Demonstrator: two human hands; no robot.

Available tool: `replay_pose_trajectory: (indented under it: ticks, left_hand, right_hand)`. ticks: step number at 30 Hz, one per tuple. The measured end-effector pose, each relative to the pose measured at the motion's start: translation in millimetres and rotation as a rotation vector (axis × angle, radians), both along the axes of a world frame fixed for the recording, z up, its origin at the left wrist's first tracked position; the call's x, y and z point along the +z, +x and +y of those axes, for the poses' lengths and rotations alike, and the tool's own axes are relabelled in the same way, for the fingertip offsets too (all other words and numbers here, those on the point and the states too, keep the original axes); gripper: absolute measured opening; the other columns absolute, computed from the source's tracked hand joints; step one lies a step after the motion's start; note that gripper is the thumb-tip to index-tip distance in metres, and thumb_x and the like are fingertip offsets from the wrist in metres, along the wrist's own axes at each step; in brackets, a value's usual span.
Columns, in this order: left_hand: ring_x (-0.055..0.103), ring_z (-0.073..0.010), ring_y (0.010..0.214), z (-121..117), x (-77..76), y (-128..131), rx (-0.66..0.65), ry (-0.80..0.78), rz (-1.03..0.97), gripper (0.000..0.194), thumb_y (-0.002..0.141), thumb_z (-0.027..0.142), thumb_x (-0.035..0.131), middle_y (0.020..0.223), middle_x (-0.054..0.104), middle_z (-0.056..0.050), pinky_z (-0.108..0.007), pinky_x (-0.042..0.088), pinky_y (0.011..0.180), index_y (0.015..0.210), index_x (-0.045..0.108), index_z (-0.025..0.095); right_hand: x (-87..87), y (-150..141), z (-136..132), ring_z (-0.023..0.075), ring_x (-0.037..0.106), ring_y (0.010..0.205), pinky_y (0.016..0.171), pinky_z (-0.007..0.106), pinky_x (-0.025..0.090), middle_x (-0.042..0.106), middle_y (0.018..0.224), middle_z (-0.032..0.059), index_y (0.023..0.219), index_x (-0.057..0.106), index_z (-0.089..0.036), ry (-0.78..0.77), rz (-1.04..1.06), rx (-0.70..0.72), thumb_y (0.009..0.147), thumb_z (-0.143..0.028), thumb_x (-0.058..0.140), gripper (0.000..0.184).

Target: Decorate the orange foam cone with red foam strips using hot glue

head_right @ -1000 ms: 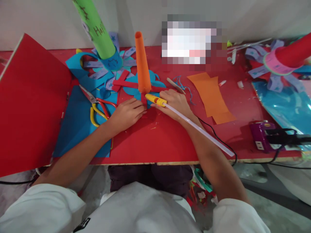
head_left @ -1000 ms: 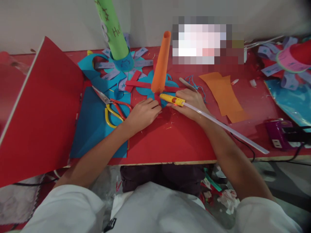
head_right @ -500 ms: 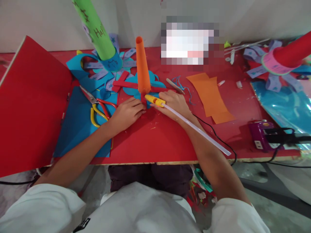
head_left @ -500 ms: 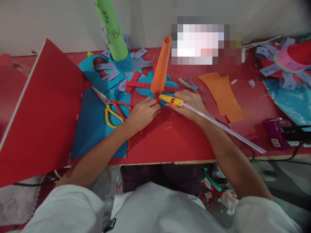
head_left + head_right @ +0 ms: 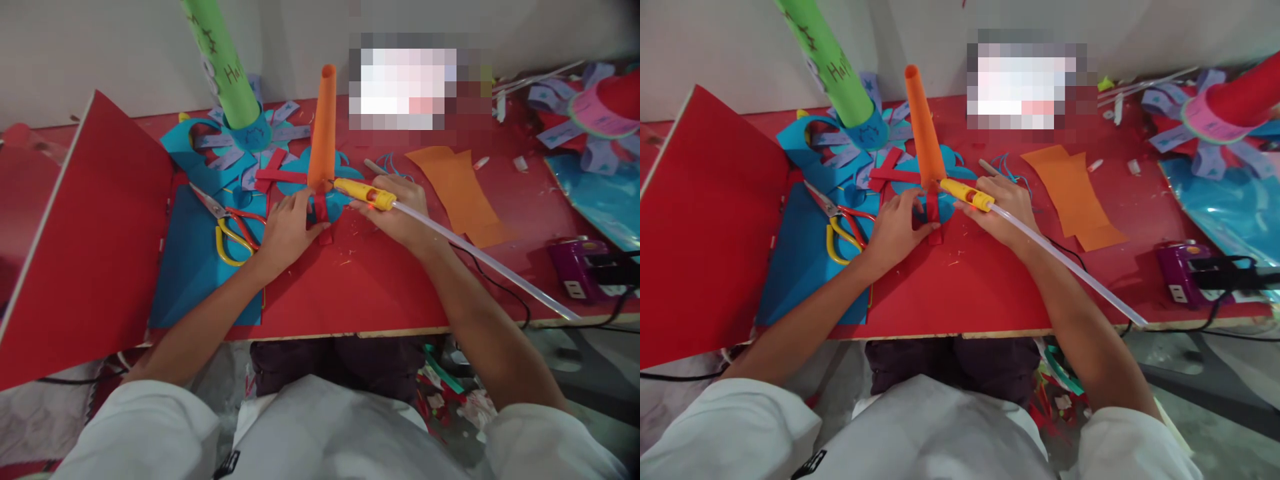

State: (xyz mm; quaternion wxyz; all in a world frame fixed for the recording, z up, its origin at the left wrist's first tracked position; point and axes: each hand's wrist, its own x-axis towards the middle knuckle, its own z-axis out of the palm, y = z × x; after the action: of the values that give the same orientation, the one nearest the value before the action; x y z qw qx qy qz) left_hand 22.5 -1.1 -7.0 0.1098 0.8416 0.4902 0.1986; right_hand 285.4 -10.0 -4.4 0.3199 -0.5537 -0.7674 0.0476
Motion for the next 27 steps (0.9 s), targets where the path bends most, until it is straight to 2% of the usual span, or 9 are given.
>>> replay_pose_trajectory:
  ticks: [6, 13, 21, 27]
  left_hand:
    - [0.070, -0.0304, 0.119, 0.0, -5.9, 2.3, -0.020, -0.005, -0.055, 0.060, 0.094, 0.025, 0.081, 0.126, 0.073, -0.012, -0.044, 0.055, 0.098, 0.146, 0.051, 0.019]
    - [0.071, -0.0274, 0.105, 2.6, -5.6, 3.5, -0.015, -0.028, -0.031, 0.049, 0.094, 0.024, 0.081, 0.113, 0.075, -0.009, -0.039, 0.054, 0.087, 0.136, 0.058, 0.018]
    - [0.068, -0.0168, 0.088, 4.4, -10.0, 4.1, -0.050, -0.111, -0.225, 0.057, 0.091, 0.010, 0.076, 0.097, 0.072, 0.000, -0.029, 0.049, 0.074, 0.142, 0.054, 0.021]
    - [0.064, -0.0113, 0.076, 6.2, -7.4, 5.1, -0.025, -0.183, -0.285, 0.053, 0.093, 0.009, 0.072, 0.092, 0.072, 0.004, -0.026, 0.046, 0.067, 0.141, 0.054, 0.022]
  right_hand:
    - [-1.7, 4.2, -0.1, 0.0298, 0.070, 0.090, 0.081, 0.046, 0.056, 0.070, 0.083, 0.0083, 0.085, 0.063, -0.028, -0.007, -0.060, 0.035, 0.102, -0.074, 0.053, 0.050]
    - [-2.1, 14.7, 0.9, 0.0320, 0.069, 0.092, 0.076, 0.045, 0.050, 0.070, 0.090, 0.0101, 0.086, 0.062, -0.027, -0.057, -0.095, 0.010, 0.100, -0.073, 0.058, 0.047]
    - [-0.8, 12.2, 1.2, 0.0315, 0.069, 0.092, 0.076, 0.045, 0.052, 0.070, 0.090, 0.0100, 0.085, 0.061, -0.026, -0.038, -0.107, -0.002, 0.100, -0.076, 0.057, 0.052]
    - [0.5, 12.0, 1.7, 0.0284, 0.068, 0.091, 0.077, 0.043, 0.052, 0.071, 0.089, 0.0072, 0.084, 0.061, -0.028, -0.031, -0.081, -0.007, 0.101, -0.071, 0.058, 0.046]
